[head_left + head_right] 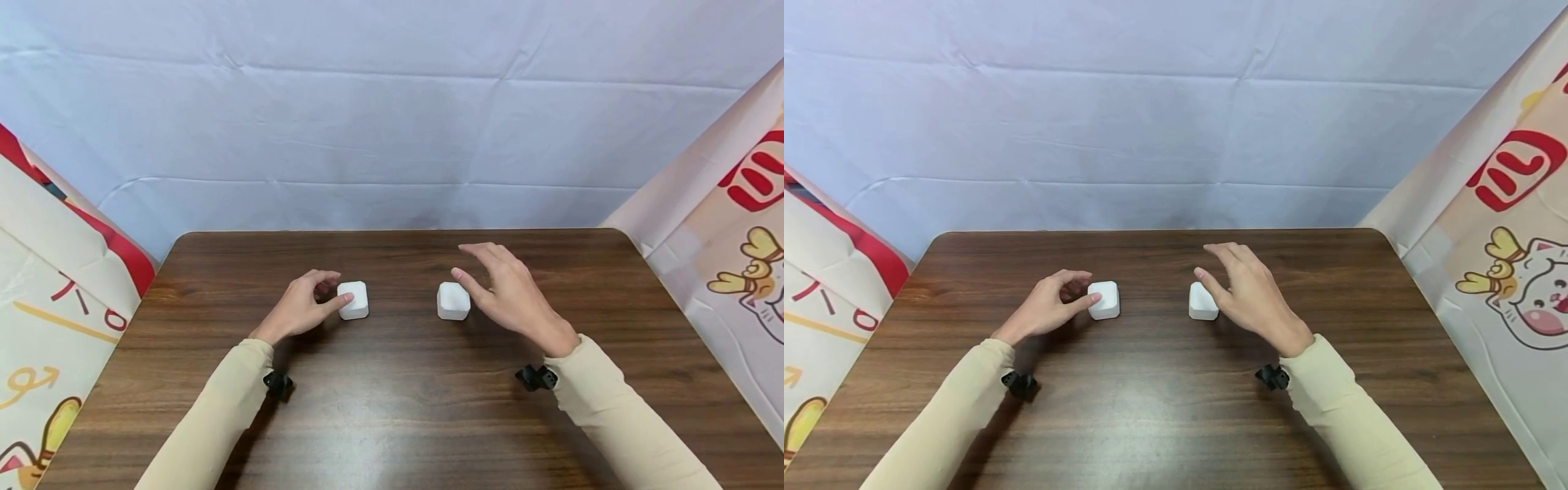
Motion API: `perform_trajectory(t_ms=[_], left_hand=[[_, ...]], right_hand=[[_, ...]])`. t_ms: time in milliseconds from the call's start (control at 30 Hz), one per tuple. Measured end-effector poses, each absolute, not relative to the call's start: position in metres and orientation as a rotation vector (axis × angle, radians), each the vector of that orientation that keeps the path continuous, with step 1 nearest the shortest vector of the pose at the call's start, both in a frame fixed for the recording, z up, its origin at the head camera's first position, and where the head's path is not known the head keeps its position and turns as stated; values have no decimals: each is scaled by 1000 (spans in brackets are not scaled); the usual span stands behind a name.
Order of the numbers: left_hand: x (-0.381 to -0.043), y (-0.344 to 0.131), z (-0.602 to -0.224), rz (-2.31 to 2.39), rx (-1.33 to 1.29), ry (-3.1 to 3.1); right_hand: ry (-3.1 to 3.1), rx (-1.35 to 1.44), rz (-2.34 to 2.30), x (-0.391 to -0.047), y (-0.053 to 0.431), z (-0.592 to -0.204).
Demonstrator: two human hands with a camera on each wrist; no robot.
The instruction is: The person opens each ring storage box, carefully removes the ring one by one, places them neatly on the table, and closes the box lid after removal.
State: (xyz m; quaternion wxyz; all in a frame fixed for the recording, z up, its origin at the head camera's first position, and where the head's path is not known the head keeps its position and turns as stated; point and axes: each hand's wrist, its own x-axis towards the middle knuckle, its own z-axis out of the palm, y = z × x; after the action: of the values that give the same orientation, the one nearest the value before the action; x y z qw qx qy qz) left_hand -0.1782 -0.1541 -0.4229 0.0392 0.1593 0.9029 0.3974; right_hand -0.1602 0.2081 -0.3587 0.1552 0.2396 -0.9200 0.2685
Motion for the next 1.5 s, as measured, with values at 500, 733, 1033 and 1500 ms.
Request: perform_trajectory(t_ms=[500,733,1033,1500], left_hand=[[-176,-148,-431,1101,490,2754],[-178,-147,-434,1064,499,2760],[-182,-144,-438,1083,460,2761],[-182,-142,-442,1169,387,2729]], right_hand=[[-2705,770,812,-152,186,-375],[-2732,803,827,-151,175,-381],[-2740,861,827,-154,160,-389],[-2770,980,916,-166,136,-402]])
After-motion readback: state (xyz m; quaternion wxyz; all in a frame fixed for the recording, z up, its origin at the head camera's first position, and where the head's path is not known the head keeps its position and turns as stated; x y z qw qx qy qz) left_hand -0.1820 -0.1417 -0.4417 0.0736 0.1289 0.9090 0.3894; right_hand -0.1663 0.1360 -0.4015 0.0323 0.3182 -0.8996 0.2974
